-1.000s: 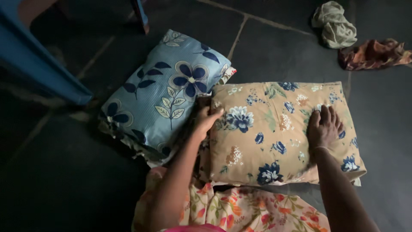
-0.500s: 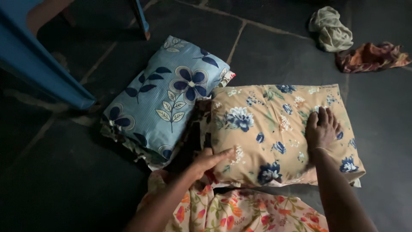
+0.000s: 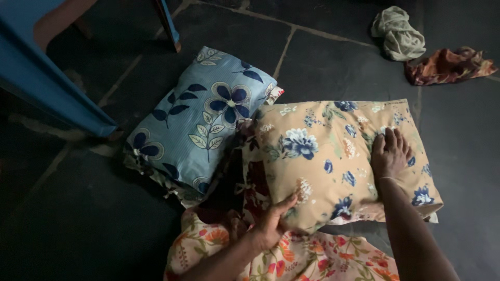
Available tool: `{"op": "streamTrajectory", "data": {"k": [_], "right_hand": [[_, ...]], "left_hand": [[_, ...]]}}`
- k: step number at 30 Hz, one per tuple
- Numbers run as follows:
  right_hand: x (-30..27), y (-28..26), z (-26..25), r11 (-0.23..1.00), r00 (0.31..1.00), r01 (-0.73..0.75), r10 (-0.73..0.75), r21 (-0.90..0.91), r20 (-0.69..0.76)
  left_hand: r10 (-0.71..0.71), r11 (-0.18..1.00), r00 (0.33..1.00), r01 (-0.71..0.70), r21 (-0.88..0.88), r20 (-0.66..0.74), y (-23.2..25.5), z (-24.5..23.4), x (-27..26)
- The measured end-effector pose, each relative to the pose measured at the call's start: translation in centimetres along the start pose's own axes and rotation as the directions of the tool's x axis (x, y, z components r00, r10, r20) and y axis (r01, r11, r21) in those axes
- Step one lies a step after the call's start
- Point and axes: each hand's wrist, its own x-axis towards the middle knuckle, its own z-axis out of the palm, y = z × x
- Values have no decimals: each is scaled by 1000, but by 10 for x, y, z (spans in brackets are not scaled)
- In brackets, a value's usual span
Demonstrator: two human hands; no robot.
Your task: The person folds a floral pillowcase on the floor, smoothing it out and tucking in the edges. They then pick up a second pillowcase with a different floral pattern and place it on top of the first one.
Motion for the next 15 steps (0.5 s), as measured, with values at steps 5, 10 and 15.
{"op": "streamTrajectory", "data": {"k": [5,10,15], "right_hand": [[-5,-7,-5,998,999,33,-33,-46,-3],[-7,-10,-11,1000,1000,-18,18,-17,9],[-6,-12,-7,1000,1000,-26,26,-10,3]], "left_hand": [[-4,974,982,47,223,-188,22,-62,16],[829,173,556,-367,914,66,46,-25,21],[819,-408,305,-285,867,486,83,84,34]]}}
